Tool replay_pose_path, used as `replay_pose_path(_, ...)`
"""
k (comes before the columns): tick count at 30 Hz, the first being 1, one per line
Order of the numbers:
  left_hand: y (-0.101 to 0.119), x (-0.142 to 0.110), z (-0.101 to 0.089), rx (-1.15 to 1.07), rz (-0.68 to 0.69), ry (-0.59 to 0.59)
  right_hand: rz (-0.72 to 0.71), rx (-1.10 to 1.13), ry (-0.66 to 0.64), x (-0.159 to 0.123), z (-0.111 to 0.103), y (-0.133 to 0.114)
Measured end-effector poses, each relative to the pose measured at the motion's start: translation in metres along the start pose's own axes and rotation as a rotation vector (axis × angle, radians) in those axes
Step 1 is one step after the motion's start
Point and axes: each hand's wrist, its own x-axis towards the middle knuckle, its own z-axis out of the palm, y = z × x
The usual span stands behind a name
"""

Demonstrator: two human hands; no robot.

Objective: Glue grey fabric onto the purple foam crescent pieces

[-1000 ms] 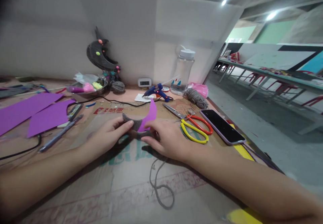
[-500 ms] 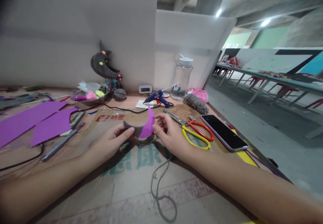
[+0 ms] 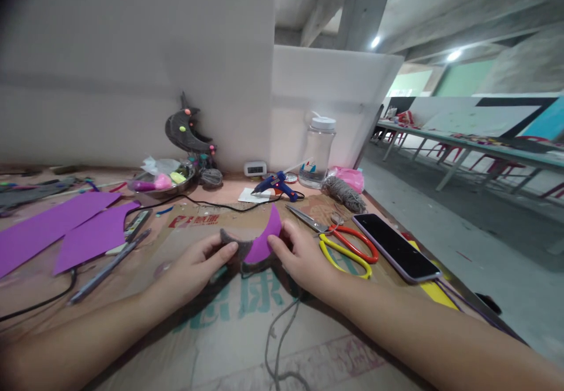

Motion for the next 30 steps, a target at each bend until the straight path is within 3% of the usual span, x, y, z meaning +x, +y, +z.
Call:
replay_pose_path(5, 0.0, 0.0, 0.0, 0.012, 0.0, 0.005, -0.054, -0.077, -0.036, -0.001, -0.002, -0.004)
replay_pose_path(19, 0.001, 0.0, 0.0, -0.049, -0.031, -0.017, -0.006, -0.059, -0.057, 0.004, 0.003, -0.004)
replay_pose_path(21, 0.001, 0.0, 0.0, -0.082, -0.031, -0.016, 0.043, 0.061, -0.006, 0.007, 0.002, -0.003)
replay_pose_path(23, -0.001, 0.001, 0.0, -0.109, -0.031, -0.006, 0.07, 0.148, 0.151, 0.008, -0.006, -0.01)
replay_pose_path(25, -0.002, 0.002, 0.0, -0.093, -0.034, 0.014, 0.007, 0.106, 0.312, 0.001, -0.018, -0.026)
replay_pose_path(26, -0.002, 0.002, 0.0, -0.083, -0.034, 0.022, -0.083, 0.05, 0.299, -0.007, -0.026, -0.038)
replay_pose_path(28, -0.003, 0.002, 0.0, -0.072, -0.03, 0.026, -0.216, -0.089, 0.022, -0.035, -0.038, -0.065)
replay_pose_path(30, -0.003, 0.002, 0.0, -0.075, -0.018, 0.022, -0.314, -0.112, -0.109, -0.072, -0.044, -0.087)
